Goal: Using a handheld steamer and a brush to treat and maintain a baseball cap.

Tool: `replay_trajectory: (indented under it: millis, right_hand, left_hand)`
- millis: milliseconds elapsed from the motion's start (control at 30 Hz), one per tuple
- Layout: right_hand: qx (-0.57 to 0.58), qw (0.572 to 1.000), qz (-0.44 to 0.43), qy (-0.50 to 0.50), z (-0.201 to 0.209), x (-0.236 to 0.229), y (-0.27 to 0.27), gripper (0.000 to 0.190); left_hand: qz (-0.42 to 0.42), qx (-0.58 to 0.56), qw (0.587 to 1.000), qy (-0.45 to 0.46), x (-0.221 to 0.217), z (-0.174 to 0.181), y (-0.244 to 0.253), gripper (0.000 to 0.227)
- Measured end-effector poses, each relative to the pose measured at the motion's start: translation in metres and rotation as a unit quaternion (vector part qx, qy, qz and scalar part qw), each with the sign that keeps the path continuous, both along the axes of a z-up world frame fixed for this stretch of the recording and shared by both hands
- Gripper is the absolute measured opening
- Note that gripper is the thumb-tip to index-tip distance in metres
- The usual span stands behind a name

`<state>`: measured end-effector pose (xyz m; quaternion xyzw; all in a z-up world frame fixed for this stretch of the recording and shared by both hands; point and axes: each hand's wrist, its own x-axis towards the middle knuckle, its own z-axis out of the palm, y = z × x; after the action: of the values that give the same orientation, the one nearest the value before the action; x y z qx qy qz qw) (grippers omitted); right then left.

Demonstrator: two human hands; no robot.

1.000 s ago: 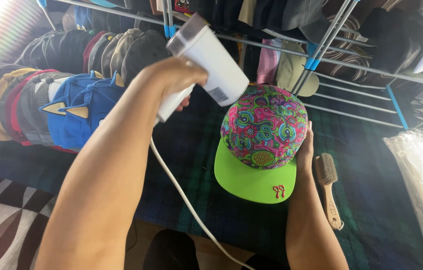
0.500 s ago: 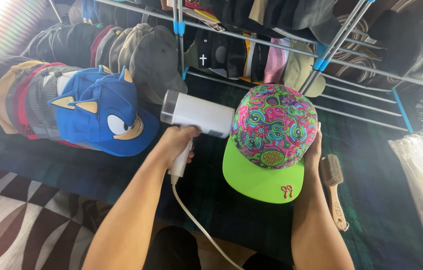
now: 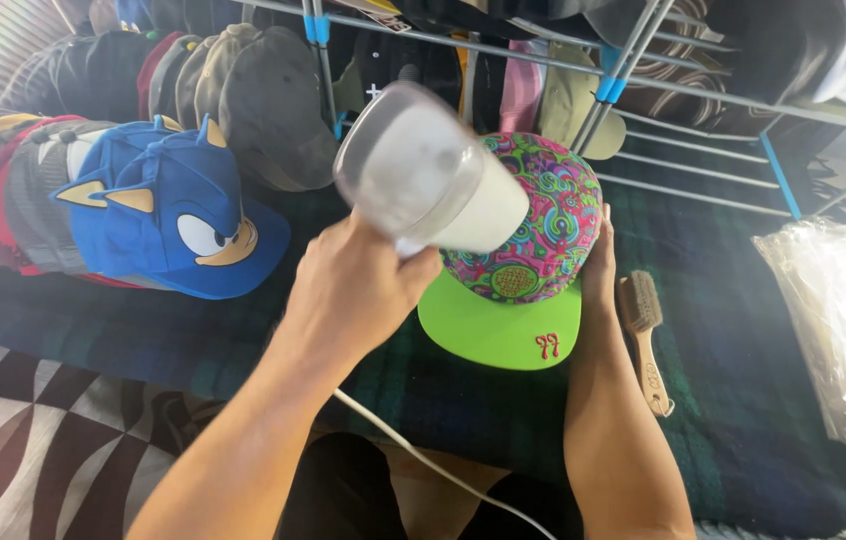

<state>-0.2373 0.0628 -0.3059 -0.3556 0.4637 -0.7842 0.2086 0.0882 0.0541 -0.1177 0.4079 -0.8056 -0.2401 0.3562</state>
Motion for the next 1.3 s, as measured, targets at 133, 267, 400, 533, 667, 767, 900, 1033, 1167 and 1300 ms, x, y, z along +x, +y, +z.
replay_trajectory:
  millis: [133,267,400,533,667,767,900,1033,1167,1300]
  right_hand:
    - [0.055,0.997,-0.036,0.051,0.005,0.012,0.012,0.056]
    - [0.048,0.996,0.071,-0.035,-0.006,-0.024,0.001,0.086]
    - [0.02,0.993,0.056,-0.098,0.058,0.037,0.021,0.06]
    - [0.011,1.0,0.01,-0.014,-0.034,-0.033,-0.005,0.056]
    - [0.008,1.0,-0.004,0.006,-0.011,-0.003,0.004,0.055]
    - [0.019,1.0,-0.01,-0.005,0.014,0.02,0.011,0.058]
    - [0.011,1.0,-0.01,-0.012,0.018,0.02,0.011,0.059]
    - [0.017,1.0,-0.007,-0.011,0.039,0.039,0.017,0.061]
    - [-0.003,1.0,0.005,-0.01,0.034,0.031,0.007,0.061]
    - [-0.014,0.999,0.02,-0.036,0.033,0.032,0.006,0.062]
  left_hand:
    - [-0.014,-0.028,0.992,-0.12,-0.03,0.035,-0.014,0.047]
    - [-0.058,-0.043,0.982,-0.176,-0.034,0.033,-0.001,0.04]
    - [-0.074,-0.258,0.952,-0.144,-0.021,-0.028,0.012,0.037]
    - [-0.11,-0.404,0.907,-0.046,-0.003,-0.104,-0.001,0.028]
    - [-0.102,-0.449,0.885,-0.072,0.01,-0.141,-0.013,0.023]
    - [-0.115,-0.426,0.893,-0.088,0.02,-0.143,-0.017,0.025]
    - [-0.125,-0.367,0.918,-0.083,0.033,-0.143,-0.028,0.022]
    - [-0.122,-0.349,0.928,-0.039,0.035,-0.155,-0.047,0.019]
    - [-0.129,-0.368,0.92,0.034,0.029,-0.162,-0.057,0.02]
    - [-0.125,-0.354,0.922,0.094,0.025,-0.164,-0.058,0.025]
